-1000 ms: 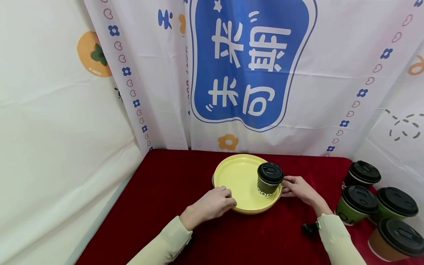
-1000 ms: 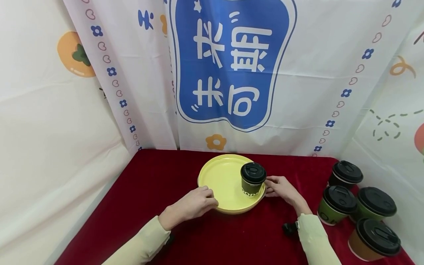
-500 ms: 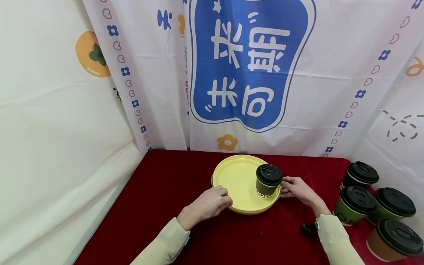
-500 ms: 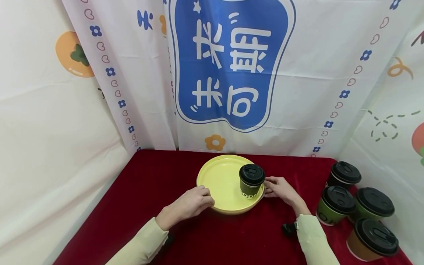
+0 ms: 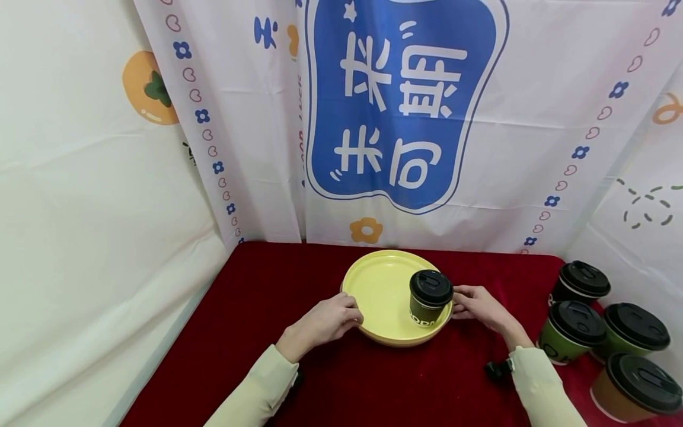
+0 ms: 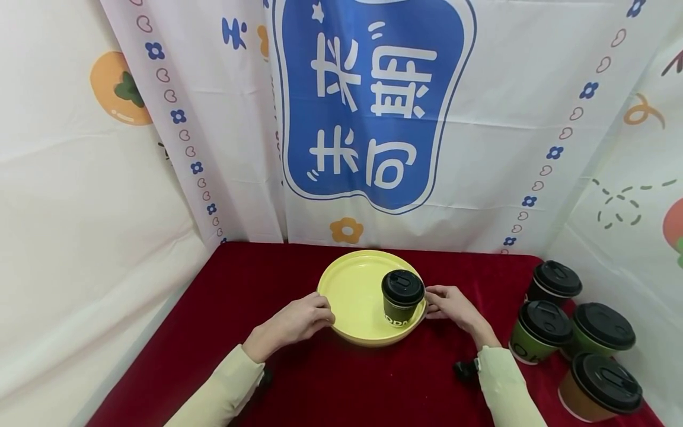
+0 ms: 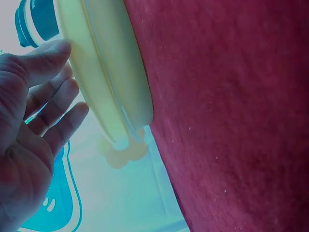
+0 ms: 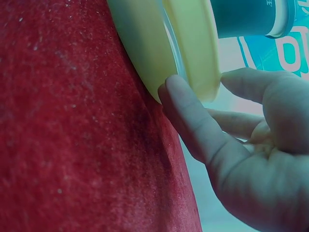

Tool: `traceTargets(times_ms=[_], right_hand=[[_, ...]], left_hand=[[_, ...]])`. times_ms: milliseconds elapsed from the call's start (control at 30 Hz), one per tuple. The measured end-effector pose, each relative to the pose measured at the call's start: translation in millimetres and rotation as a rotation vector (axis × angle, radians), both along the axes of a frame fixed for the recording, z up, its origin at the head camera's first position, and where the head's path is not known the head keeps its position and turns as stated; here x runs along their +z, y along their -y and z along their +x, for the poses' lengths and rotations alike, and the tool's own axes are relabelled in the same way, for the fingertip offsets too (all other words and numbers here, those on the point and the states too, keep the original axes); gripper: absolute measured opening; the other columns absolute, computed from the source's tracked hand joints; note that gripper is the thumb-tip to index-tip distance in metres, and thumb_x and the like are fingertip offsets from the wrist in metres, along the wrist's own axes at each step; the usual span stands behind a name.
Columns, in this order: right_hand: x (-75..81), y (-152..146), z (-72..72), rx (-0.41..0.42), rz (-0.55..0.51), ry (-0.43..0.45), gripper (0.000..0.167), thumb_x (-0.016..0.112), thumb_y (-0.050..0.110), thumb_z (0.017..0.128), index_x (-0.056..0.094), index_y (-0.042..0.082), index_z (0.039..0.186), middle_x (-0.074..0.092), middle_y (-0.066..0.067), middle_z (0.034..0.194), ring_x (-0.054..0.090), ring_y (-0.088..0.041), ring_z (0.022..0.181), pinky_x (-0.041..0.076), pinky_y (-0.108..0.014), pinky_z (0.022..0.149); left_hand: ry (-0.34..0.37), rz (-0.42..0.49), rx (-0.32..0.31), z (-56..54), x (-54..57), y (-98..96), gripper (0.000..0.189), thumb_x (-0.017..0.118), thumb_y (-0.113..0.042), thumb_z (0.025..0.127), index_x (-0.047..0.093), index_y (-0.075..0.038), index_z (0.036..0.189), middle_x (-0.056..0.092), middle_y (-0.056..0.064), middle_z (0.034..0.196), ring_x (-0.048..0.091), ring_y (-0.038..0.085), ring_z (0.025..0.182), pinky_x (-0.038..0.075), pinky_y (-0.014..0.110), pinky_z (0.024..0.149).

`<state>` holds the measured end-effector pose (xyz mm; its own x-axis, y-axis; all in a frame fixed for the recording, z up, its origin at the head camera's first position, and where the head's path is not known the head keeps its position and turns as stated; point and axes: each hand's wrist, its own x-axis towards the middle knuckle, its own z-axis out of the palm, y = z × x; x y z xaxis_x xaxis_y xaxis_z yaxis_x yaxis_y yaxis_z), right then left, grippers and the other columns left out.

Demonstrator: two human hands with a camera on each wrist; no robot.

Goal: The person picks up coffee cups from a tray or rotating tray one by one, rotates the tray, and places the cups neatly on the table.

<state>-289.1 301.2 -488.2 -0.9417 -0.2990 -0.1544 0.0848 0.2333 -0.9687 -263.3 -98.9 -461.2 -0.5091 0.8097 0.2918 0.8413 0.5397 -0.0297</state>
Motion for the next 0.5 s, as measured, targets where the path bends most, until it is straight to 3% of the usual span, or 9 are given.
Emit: traceTargets(times_ms=[267,500], right_hand=[[-0.6,0,-0.1,0.015,0.004,-0.004,0.056,0.051,0.017,0.103,0.033,-0.018,0.142,0.067,-0.018,0.114,0.071,-0.015,0.089,0.059,-0.039,0.082],[0.4,0,-0.2,0.01,0.006,-0.003,0.057,0.051,0.018,0.103,0.033,-0.017,0.143,0.067,-0.019,0.116,0.071,-0.015,0.089,0.059,-0.038,0.081]], left_hand=[[-0.001,0.027,0.031,3.6,6.2,-8.1,0.01,0.066,-0.029,0.094,0.075,-0.024,0.092,0.065,-0.008,0.09,0.058,0.006,0.084,0.049,0.018,0.069],[-0.006,0.053,0.026,11.7,22.4,-27.5,0.021,0.063,-0.035,0.096,0.071,-0.021,0.111,0.065,-0.006,0.097,0.062,0.008,0.087,0.053,0.022,0.072]])
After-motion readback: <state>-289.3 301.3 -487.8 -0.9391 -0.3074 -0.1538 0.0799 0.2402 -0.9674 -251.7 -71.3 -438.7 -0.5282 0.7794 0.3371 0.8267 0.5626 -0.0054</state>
